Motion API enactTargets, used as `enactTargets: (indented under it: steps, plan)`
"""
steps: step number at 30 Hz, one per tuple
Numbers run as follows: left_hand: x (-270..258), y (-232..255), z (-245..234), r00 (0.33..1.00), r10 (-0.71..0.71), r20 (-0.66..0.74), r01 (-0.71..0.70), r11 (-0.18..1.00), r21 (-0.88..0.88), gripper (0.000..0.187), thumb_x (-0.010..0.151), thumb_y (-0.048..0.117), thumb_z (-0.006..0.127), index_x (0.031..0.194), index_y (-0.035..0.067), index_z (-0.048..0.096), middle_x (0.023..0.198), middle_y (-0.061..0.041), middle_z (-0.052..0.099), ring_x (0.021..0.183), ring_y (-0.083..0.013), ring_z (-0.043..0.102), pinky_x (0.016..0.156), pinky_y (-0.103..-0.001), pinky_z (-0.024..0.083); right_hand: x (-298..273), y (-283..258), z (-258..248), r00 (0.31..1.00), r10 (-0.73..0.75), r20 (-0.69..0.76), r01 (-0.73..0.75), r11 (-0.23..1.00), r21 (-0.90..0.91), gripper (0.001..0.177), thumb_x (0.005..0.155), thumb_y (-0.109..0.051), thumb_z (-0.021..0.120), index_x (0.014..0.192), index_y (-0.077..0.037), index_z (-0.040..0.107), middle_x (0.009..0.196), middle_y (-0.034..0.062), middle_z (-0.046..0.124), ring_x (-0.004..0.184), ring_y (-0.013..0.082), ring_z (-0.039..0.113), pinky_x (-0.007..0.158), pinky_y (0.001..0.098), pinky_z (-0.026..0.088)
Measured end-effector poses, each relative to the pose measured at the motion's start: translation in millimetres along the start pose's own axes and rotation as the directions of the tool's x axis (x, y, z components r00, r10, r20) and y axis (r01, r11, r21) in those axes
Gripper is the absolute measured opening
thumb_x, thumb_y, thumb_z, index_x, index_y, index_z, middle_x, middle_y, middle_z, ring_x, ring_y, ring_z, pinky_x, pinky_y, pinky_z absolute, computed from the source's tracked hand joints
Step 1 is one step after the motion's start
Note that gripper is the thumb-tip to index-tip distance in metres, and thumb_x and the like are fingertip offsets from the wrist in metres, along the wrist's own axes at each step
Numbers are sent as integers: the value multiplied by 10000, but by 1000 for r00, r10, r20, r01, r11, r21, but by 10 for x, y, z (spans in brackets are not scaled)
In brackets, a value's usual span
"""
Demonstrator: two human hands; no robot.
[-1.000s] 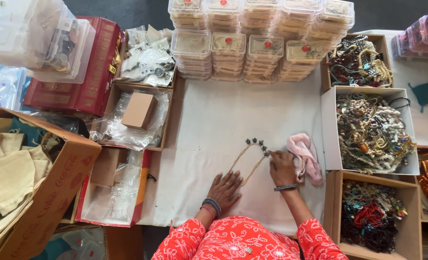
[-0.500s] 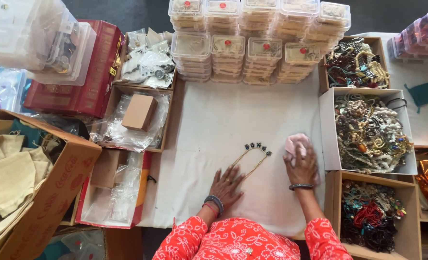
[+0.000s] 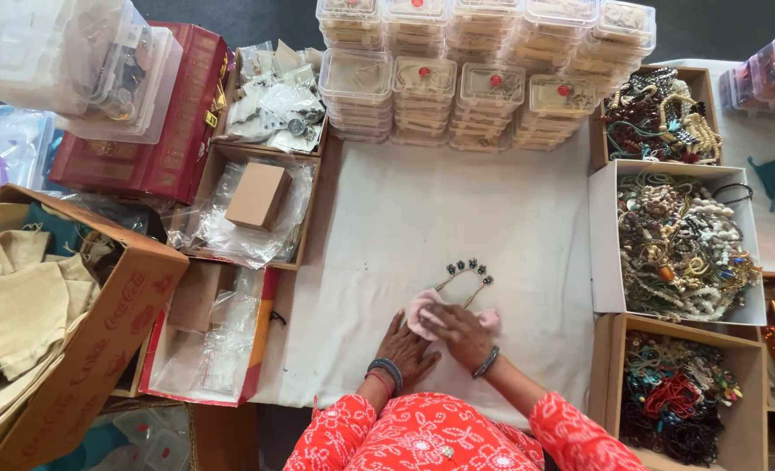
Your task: The person wipes a small plastic container with a pink cloth, then places it on a stack. They then pick up a gold-colored necklace from a box, wipe it with the cloth, and place it on the table. Finally, they pick up a small plastic bag and place it in a box.
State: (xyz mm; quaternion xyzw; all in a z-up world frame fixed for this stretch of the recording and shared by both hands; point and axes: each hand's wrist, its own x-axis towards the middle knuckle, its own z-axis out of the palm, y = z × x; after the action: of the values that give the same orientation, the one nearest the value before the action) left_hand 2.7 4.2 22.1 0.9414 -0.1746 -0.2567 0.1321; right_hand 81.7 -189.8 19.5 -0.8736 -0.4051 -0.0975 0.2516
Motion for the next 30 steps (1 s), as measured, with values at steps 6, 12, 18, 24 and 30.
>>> enactTargets:
  steps: [6, 12, 18, 24, 30]
  plan:
    - [31, -41, 251, 899, 124, -420, -107, 992, 64, 680, 993, 541, 435, 1604, 257, 350, 1720, -69, 180, 1575, -262, 131, 1230, -539, 59, 39, 1163, -136, 965, 258, -56, -263, 933, -245, 499, 832, -118, 669, 1328, -174, 675, 1259, 51, 668, 1093, 265, 621, 944, 385, 532]
    - [9, -25, 166, 925, 102, -366, -104, 995, 15, 666, 998, 531, 429, 1599, 258, 346, 1711, -65, 173, 1567, -261, 128, 1228, -546, 55, 111, 1015, -360, 805, 539, -247, -576, 810, -110, 395, 817, 9, 681, 1173, -154, 737, 1272, 50, 684, 1120, 315, 620, 941, 395, 538]
    - [18, -21, 199, 907, 117, -404, -89, 992, 88, 651, 1016, 535, 424, 1601, 260, 344, 1721, -64, 177, 1579, -250, 131, 1242, -533, 55, -208, 1647, 14, 493, 845, -209, -688, 525, 500, 257, 892, -15, 681, 1140, -47, 744, 1093, 100, 727, 994, 232, 667, 841, 351, 542]
    - [54, -40, 242, 916, 110, -386, -93, 994, 63, 670, 1001, 545, 422, 1604, 274, 320, 1714, -46, 163, 1571, -240, 107, 1233, -532, 47, -238, 1932, -182, 427, 901, -78, -702, 385, 599, 256, 919, -53, 690, 1160, 13, 741, 982, 42, 747, 885, 98, 650, 781, 264, 529]
    - [63, -42, 257, 923, 102, -370, -87, 995, 56, 666, 1004, 560, 422, 1602, 281, 335, 1721, -40, 140, 1577, -239, 88, 1236, -533, 36, -278, 2003, -72, 415, 909, 36, -663, 275, 696, 250, 922, -39, 686, 1161, 5, 742, 992, 21, 733, 871, 89, 637, 757, 258, 528]
